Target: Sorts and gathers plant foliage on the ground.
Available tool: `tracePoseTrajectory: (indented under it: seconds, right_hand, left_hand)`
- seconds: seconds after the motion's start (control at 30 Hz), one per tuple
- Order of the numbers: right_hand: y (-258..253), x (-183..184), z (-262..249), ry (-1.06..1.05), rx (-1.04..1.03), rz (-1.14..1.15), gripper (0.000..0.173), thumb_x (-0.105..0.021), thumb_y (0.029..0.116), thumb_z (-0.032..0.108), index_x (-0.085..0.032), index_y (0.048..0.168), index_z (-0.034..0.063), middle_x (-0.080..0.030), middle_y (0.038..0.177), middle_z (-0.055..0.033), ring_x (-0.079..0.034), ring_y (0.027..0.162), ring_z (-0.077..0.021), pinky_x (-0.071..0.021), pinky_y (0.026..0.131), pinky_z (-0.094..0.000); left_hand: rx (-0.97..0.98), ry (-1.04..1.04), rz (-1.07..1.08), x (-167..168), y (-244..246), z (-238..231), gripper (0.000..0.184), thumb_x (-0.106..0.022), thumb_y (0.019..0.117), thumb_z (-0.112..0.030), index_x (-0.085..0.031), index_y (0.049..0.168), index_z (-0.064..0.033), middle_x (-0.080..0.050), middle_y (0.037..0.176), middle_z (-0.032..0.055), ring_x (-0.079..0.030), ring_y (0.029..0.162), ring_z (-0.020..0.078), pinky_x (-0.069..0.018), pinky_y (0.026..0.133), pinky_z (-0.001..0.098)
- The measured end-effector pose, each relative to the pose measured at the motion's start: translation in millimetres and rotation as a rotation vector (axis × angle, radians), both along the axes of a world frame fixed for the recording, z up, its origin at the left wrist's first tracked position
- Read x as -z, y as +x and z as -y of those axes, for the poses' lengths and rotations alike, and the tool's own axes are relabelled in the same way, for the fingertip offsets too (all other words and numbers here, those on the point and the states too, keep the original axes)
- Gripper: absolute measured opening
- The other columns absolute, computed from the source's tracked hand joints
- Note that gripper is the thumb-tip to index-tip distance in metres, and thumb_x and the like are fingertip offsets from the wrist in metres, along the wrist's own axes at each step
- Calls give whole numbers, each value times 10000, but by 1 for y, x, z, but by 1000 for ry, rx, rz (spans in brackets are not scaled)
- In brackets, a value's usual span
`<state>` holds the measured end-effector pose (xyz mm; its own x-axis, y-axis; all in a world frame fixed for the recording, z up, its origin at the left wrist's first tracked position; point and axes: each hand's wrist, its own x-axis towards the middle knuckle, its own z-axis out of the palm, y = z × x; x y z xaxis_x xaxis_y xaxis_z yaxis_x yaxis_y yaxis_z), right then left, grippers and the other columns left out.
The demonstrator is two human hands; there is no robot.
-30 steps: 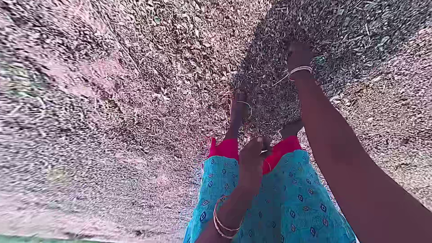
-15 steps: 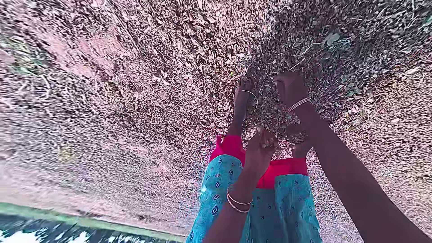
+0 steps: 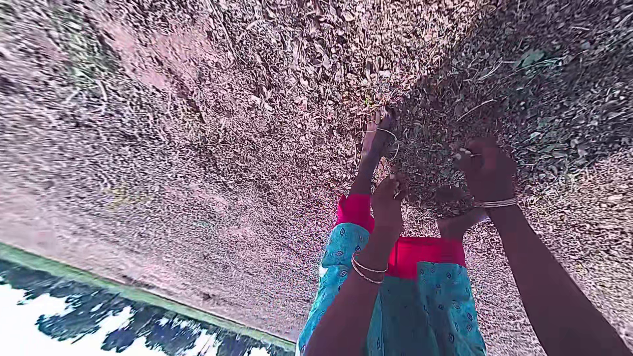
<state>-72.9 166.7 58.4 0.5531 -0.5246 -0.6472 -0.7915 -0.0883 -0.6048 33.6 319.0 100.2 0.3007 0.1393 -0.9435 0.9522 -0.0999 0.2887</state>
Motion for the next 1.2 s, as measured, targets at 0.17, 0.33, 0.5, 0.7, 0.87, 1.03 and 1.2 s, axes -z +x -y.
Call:
tracePoseTrajectory:
  seconds: [0.17, 0.33, 0.5, 0.7, 0.87, 1.03, 1.2]
  right_hand:
    - [-20, -29, -22, 220, -233, 256, 543, -662, 944, 406, -657, 1289, -13, -743, 882, -101, -728, 768, -182, -615, 722, -393]
    - [36, 6, 10, -88, -291, 51, 285, -566, 1041, 157, -673, 1196, -57, -682, 911, -271, -643, 686, -396, -517, 629, -545]
    - [153, 67, -9, -40, -602, -148, 432, -581, 995, 43, -588, 1426, 69, -505, 1477, -278, -540, 1279, -528, -480, 964, -669]
    - [247, 142, -53, 100, -635, -123, 385, -528, 999, 4, -632, 1368, 29, -558, 1410, -293, -563, 1287, -481, -467, 1055, -615]
    - [244, 155, -44, 22, -684, -114, 271, -547, 991, -10, -669, 1230, -49, -604, 1335, -298, -603, 1223, -486, -474, 1022, -633]
    - [192, 108, 1, -34, -123, 10, 303, -563, 1025, 106, -655, 1272, -42, -688, 1222, -248, -708, 1067, -343, -547, 982, -490]
    - [136, -2, 3, 230, -271, 139, 280, -666, 954, 175, -704, 1074, -75, -726, 1005, -177, -704, 880, -192, -583, 835, -379]
  left_hand:
    - [-10, -209, -136, -2, -11, 4, 334, -310, 1118, -183, -620, 1059, -74, -664, 959, 23, -654, 870, 129, -559, 847, 315]
    - [-107, -436, -293, -8, -8, 8, 401, -316, 1104, -183, -600, 828, -117, -644, 783, 11, -651, 712, 121, -576, 707, 273]
    - [-99, -189, -313, -9, -3, 17, 374, -366, 1119, -252, -542, 825, -101, -550, 674, -3, -546, 561, 84, -495, 561, 208]
    - [-91, 1, -143, -2, 10, 17, 310, -466, 1089, -154, -599, 833, -39, -584, 663, 2, -579, 573, 63, -522, 573, 203]
    - [-237, -22, -141, -2, 29, 12, 173, -489, 1074, -103, -625, 1026, -9, -645, 842, 32, -636, 742, 97, -562, 719, 261]
    - [-403, -57, -191, -8, 53, 20, 178, -452, 1086, -101, -602, 1064, -8, -630, 875, 40, -644, 768, 121, -579, 742, 282]
    - [-509, -47, -172, -10, 73, 17, 331, -331, 1125, -223, -598, 1101, -28, -653, 930, 51, -654, 845, 153, -556, 803, 312]
